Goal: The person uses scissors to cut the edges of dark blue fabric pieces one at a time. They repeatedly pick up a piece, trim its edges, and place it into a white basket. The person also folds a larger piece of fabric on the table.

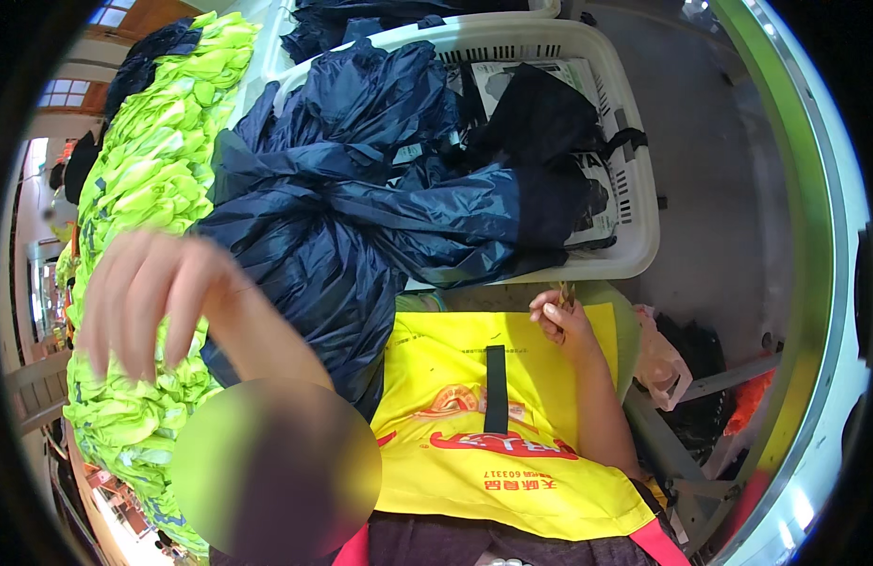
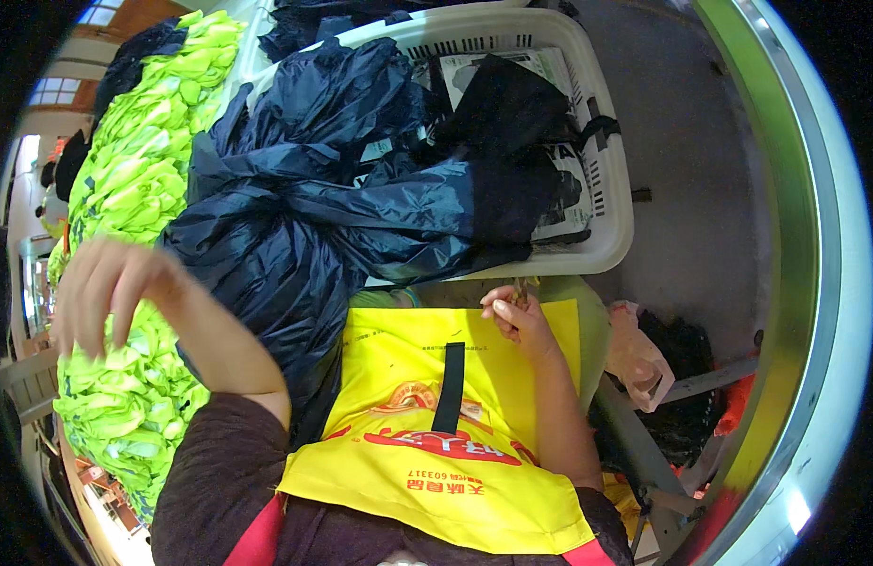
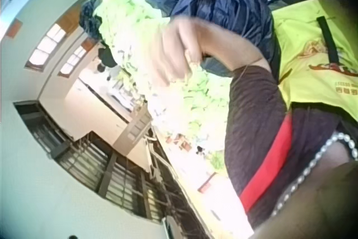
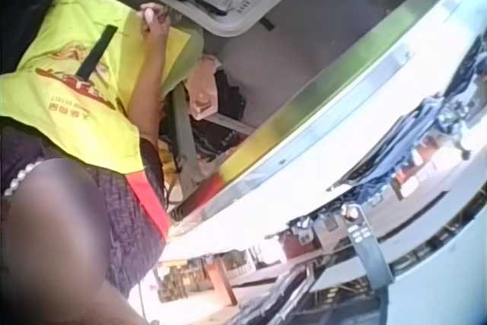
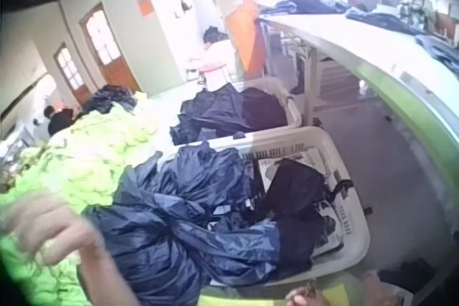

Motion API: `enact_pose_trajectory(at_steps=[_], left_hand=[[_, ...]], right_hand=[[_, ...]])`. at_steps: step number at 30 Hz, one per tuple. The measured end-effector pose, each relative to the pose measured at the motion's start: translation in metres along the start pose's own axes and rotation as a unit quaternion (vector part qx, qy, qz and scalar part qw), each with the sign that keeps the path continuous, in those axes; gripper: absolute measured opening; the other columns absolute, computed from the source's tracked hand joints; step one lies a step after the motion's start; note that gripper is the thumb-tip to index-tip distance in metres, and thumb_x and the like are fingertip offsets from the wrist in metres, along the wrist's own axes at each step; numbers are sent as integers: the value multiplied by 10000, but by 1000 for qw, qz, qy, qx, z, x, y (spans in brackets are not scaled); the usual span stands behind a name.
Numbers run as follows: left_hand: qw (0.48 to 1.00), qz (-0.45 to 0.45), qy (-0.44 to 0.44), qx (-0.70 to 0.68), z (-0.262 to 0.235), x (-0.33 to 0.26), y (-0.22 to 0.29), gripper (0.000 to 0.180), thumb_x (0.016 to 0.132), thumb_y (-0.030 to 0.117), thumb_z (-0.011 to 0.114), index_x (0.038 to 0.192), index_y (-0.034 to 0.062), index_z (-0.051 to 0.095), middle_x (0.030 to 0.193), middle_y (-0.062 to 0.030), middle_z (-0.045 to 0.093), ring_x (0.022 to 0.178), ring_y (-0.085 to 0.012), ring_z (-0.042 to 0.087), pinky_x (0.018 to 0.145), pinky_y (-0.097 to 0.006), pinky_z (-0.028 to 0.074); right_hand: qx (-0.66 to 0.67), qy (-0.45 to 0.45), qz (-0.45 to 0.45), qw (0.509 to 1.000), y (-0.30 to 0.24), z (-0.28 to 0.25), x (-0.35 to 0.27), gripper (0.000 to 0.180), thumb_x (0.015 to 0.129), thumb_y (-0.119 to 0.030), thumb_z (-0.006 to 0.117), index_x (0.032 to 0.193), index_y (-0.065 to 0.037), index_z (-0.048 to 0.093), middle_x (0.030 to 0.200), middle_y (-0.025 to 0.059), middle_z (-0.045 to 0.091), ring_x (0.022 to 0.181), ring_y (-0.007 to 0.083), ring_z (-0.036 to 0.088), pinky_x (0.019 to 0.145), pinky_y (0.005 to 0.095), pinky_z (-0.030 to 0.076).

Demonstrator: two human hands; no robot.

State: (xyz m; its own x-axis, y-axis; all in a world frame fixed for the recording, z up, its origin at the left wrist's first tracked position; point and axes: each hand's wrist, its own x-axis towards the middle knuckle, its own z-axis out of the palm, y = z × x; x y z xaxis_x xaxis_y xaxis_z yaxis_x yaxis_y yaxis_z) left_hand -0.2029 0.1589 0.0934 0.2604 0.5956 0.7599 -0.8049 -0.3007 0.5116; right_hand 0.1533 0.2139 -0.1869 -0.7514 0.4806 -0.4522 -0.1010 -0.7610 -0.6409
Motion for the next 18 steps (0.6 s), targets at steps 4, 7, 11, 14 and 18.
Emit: enact_pose_trajectory(at_steps=[4,7,11,14,18], left_hand=[[775,-170,513,330,-80,-40,-72,175,841,236,569,835,75,639,707,-20,572,638,-136,543,587,-277,447],[390,-373,327,776,-105,-91,-129,527,725,456,635,962,-15,622,906,-174,631,838,-299,610,760,-370,475],[385,-405,172,811,-102,-108,-202,660,676,607,586,985,24,609,1034,-161,594,1014,-275,532,898,-440,316],[411,-466,79,780,-104,-91,-249,635,685,513,640,1079,20,574,1079,-162,571,1054,-299,514,891,-418,379],[434,-469,60,767,-106,-96,-271,363,711,301,657,972,54,606,975,-133,611,907,-289,583,774,-378,465]], right_hand=[[3,22,-17,1000,3,-4,0,146,822,-166,569,920,-63,600,727,-4,577,484,23,359,408,160,261],[-4,18,-15,1000,2,0,-4,151,821,-177,579,921,-66,601,726,-9,575,484,23,357,410,157,264],[-30,31,-13,999,4,-1,-6,153,820,-180,588,923,-68,602,727,-11,576,486,20,364,409,156,272],[-65,33,-13,997,8,-3,-6,155,822,-188,593,921,-68,602,729,-7,580,484,18,368,402,160,275],[-17,103,-45,994,5,-2,-9,141,842,-195,581,917,-77,603,732,-5,589,476,23,370,380,168,267]])
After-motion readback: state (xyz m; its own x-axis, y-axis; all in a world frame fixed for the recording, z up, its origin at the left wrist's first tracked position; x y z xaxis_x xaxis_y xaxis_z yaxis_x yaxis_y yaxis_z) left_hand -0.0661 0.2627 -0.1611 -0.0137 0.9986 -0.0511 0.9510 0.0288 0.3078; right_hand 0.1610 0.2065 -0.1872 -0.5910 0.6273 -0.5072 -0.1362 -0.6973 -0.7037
